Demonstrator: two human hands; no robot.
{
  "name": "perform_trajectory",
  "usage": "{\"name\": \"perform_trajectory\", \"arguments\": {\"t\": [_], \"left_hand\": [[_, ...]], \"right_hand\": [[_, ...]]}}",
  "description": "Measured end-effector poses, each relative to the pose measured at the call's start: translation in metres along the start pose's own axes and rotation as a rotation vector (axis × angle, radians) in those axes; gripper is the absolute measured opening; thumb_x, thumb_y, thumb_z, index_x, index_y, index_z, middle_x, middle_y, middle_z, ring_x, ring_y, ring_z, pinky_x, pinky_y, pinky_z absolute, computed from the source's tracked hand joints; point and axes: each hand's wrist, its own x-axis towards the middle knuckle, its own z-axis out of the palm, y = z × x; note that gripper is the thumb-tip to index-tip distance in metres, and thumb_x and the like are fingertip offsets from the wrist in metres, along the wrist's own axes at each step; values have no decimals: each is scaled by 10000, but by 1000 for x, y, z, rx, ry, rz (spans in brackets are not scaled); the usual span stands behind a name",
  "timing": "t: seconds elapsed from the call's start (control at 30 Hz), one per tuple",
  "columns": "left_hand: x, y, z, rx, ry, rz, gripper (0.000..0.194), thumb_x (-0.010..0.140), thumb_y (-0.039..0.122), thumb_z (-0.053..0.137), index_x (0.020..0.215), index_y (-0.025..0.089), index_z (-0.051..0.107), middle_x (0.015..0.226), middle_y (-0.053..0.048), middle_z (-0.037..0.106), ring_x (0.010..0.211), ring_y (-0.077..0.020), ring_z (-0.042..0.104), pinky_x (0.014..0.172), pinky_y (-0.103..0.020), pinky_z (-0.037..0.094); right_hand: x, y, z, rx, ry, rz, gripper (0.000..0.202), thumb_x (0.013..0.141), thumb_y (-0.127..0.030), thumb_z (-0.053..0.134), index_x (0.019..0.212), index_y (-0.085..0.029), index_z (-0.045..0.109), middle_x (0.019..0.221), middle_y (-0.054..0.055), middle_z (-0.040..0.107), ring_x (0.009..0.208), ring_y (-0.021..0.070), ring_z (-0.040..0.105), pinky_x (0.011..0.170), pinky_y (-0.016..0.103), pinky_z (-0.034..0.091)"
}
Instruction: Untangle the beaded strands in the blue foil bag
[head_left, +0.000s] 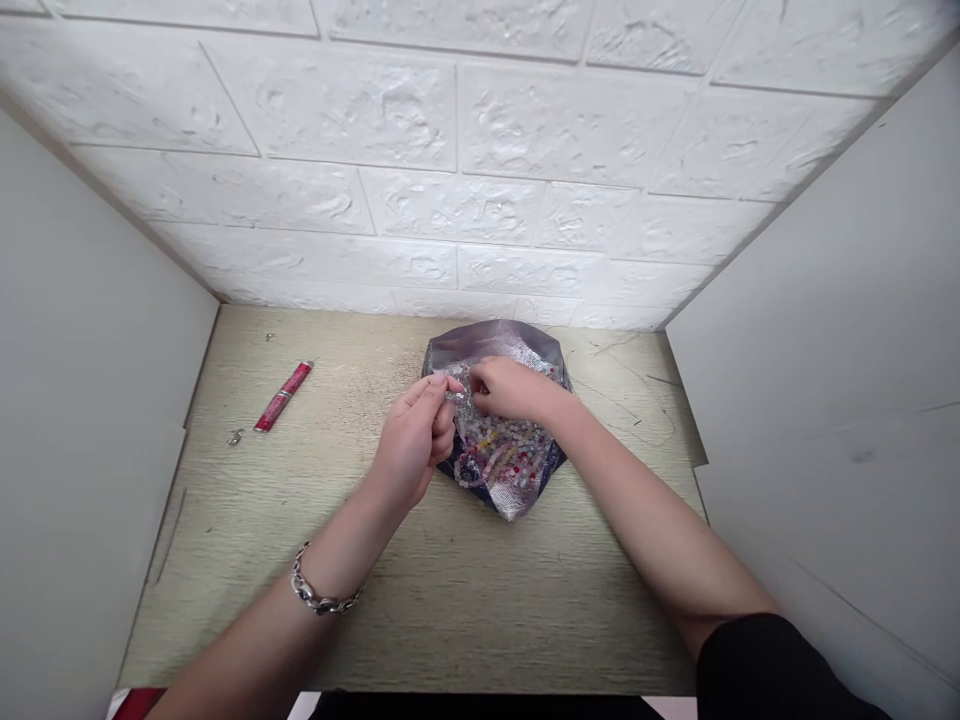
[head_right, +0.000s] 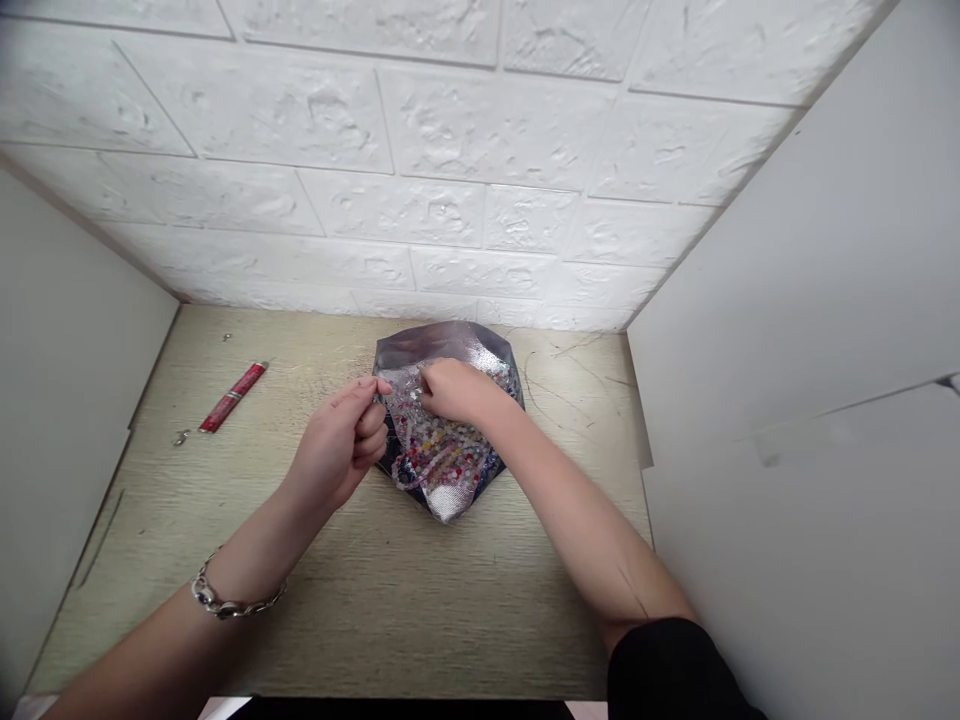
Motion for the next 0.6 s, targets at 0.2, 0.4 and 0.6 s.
{"name": "perform_trajectory", "arguments": {"t": [0.2,0.4,0.6], "left_hand": [[-2,0,2,65,-33,42,201,779,380,502,717,188,496,434,105,172,344,-22,107,321,-122,111],[-3,0,1,166,-41,73,233,744,376,532,665,157,537,409,102,192,341,-17,136,331,-137,124],[-4,-2,-1,215,-49,118,251,753,390,525,691,153,578,383,94,221,347,-24,164,349,-151,133]], "right_hand": [[1,1,-17,830,93,-35,139,739,-270,507,796,-152,554,734,-9,536,629,77,458,606,228,370],[-2,1,-22,1307,-12,-84,143,660,-242,645,745,-146,583,679,-35,535,597,52,474,589,198,375],[-5,-1,-22,1371,-85,-107,122,657,-217,668,729,-143,603,665,-29,556,596,52,487,579,189,374]]}}
